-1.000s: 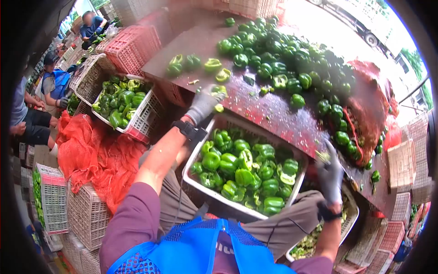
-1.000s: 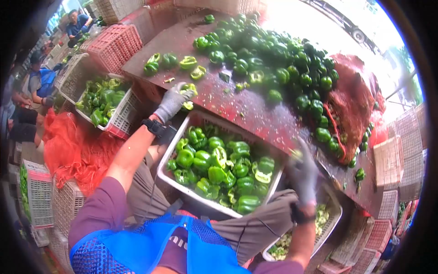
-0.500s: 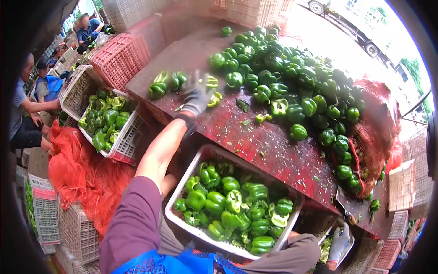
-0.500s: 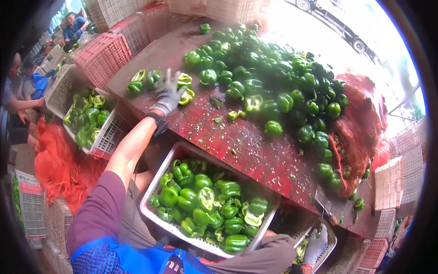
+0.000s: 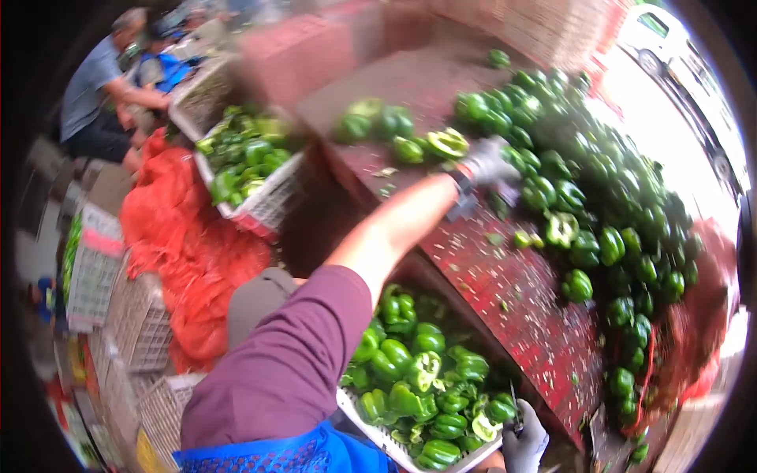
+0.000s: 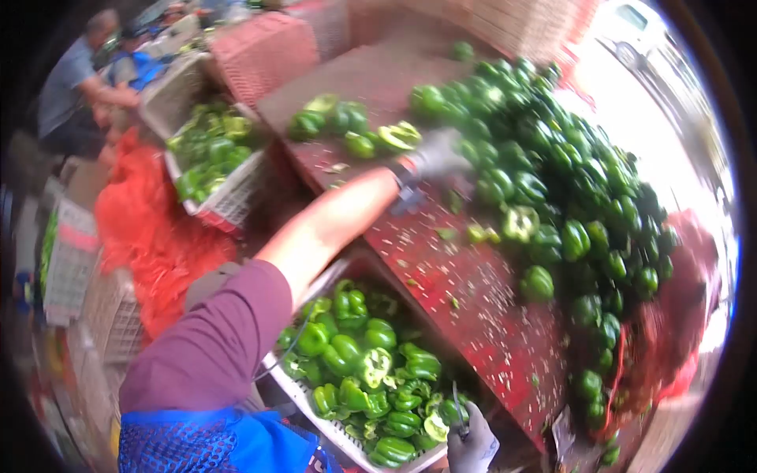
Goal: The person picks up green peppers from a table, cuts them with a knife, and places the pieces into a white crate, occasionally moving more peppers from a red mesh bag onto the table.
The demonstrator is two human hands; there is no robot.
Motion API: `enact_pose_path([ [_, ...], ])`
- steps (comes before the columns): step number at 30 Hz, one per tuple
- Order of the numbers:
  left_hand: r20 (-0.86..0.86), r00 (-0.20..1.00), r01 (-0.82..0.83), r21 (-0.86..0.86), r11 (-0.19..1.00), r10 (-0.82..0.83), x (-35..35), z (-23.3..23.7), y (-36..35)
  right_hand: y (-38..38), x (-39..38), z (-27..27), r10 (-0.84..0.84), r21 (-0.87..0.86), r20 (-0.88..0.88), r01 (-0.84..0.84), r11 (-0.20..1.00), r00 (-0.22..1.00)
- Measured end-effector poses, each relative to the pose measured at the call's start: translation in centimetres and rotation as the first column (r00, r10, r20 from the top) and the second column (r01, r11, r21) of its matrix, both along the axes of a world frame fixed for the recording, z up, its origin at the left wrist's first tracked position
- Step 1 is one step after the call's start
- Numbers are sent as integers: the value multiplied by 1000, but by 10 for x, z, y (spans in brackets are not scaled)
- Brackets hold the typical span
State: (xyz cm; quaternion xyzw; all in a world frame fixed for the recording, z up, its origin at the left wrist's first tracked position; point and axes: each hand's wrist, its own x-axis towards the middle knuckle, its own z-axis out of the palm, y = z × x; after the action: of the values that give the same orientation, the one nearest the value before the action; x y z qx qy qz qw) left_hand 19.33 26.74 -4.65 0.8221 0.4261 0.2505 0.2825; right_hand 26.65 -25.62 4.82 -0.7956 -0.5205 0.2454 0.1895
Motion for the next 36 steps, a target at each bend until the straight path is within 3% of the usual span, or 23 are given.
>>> enact_pose_path([
  [2,109,994,14,-79,997,-5,-18,32,-51,-3,3,-24,35,171,-151,-9,985,988],
  [3,229,971,5,287,958,-73,-7,-9,-52,7,-4,-22,-22,130,-199,49,990,980],
  [4,535,816,373,-194,908,-221,-8,-3,-74,14,-11,-16,-92,78,-238,113,991,967],
  [5,376,915,275,-310,910,-148,-35,42,-122,22,-17,-14,-151,31,-251,164,986,956],
  [6,719,670,633,-421,650,-187,-45,44,-153,22,-15,-28,-224,-1,-363,240,971,904],
  [8,768,634,673,-494,550,-86,-74,58,-212,31,-15,-90,-148,400,-396,316,861,906],
  [10,819,565,727,-554,407,105,-95,45,-255,41,-50,-59,-246,161,-696,480,863,675],
  [11,824,556,713,-539,448,108,-112,47,-274,43,-68,-50,-169,200,-735,448,871,657],
  [12,831,545,700,-525,484,113,-129,48,-293,42,-85,-34,-140,248,-665,394,885,733],
  [13,756,606,613,-642,460,247,-141,45,-308,43,-97,-35,-64,351,-626,353,867,778],
  [14,758,556,650,-653,390,342,-147,30,-318,45,-106,-46,9,448,-577,307,840,817],
  [16,741,509,607,-669,428,438,-182,45,-346,41,-119,-62,32,528,-425,220,820,904],
  [17,762,528,585,-646,489,374,-206,59,-360,38,-126,-67,10,460,-468,234,857,884],
  [18,762,516,605,-648,464,391,-219,55,-367,34,-130,-72,-17,389,-507,246,888,862],
  [19,785,405,665,-605,438,469,-213,3,-354,30,-156,-49,-24,420,-482,255,871,876],
  [21,854,425,413,-479,775,301,-223,-6,-379,30,-165,-57,87,508,-417,152,848,905],
  [22,803,414,433,-588,683,429,-240,37,-394,20,-186,-21,32,404,-506,204,892,862],
  [23,731,395,451,-682,576,556,-256,78,-408,19,-183,-29,20,415,-464,197,888,886],
  [25,791,322,350,-610,711,520,-249,65,-415,14,-177,-45,-8,435,-376,184,881,927],
  [28,625,474,258,-772,581,620,-253,66,-432,1,-195,-31,-53,456,-272,177,872,961],
  [29,595,506,277,-798,535,625,-252,53,-430,0,-198,-21,-71,397,-214,154,905,974],
  [31,537,547,292,-841,455,642,-250,46,-436,-2,-203,-23,-22,473,-159,95,876,987],
  [36,687,490,352,-719,600,536,-246,40,-451,-8,-211,-38,-9,356,-93,42,933,996],
])
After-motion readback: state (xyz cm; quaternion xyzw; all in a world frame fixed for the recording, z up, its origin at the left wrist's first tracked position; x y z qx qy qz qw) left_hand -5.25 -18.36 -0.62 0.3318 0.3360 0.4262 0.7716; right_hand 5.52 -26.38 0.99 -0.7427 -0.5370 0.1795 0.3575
